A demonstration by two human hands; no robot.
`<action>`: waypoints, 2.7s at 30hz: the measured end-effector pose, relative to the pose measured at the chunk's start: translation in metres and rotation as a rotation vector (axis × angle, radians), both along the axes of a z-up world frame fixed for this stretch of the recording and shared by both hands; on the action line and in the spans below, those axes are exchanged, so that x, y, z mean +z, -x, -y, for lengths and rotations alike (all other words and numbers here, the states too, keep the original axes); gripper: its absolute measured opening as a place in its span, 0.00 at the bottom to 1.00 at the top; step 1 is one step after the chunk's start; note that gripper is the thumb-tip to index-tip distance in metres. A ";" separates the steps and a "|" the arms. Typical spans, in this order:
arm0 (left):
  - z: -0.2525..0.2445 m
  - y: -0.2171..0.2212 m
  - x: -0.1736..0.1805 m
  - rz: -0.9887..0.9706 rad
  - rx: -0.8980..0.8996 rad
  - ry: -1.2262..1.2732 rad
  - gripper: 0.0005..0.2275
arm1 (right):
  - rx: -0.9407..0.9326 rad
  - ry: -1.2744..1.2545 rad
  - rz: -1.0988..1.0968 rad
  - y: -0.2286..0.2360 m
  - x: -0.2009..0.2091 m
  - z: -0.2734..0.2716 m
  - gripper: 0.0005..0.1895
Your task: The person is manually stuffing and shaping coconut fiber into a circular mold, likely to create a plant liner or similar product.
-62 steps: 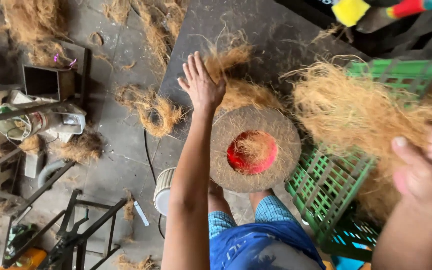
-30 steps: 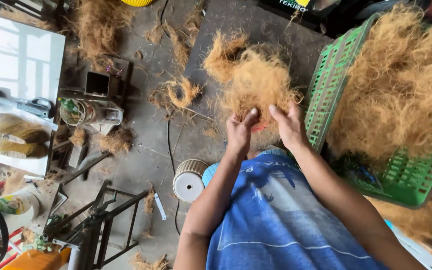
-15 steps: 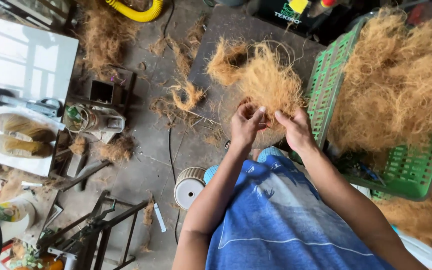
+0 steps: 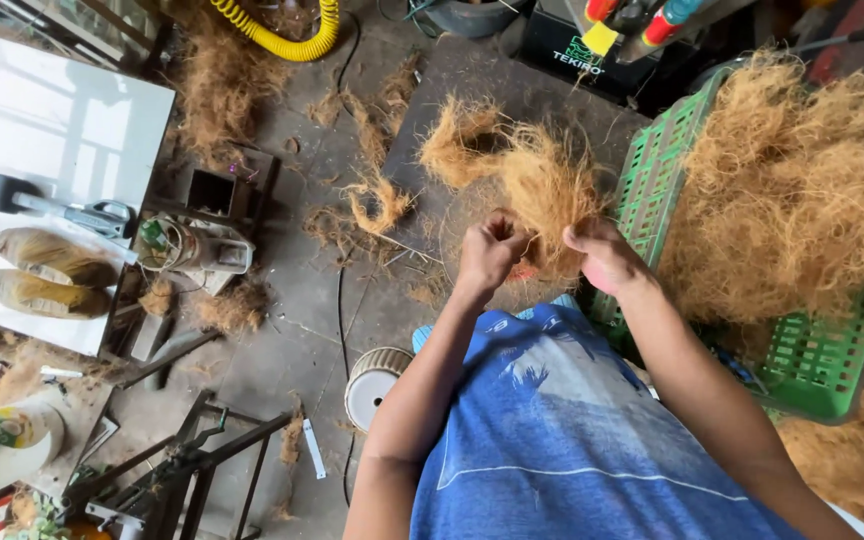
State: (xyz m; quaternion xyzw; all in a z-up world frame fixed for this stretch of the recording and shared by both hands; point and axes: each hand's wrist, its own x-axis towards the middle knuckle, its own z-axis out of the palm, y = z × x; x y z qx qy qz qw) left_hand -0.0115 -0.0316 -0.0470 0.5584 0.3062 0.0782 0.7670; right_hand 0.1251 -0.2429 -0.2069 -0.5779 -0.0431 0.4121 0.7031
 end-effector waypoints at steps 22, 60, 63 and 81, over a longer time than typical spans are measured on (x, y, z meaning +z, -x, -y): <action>-0.095 0.054 -0.003 0.160 0.457 0.117 0.08 | -0.413 -0.037 -0.016 0.008 0.127 -0.063 0.23; -0.142 0.103 0.067 -0.197 -0.306 -1.254 0.13 | -0.862 0.400 0.047 -0.109 0.228 -0.026 0.31; -0.164 0.119 0.057 -0.174 -0.172 -1.162 0.12 | -0.938 0.137 0.089 -0.126 0.200 -0.031 0.34; -0.135 0.065 0.129 0.105 -0.320 -0.970 0.13 | 0.692 -0.138 1.160 0.001 0.313 -0.160 0.46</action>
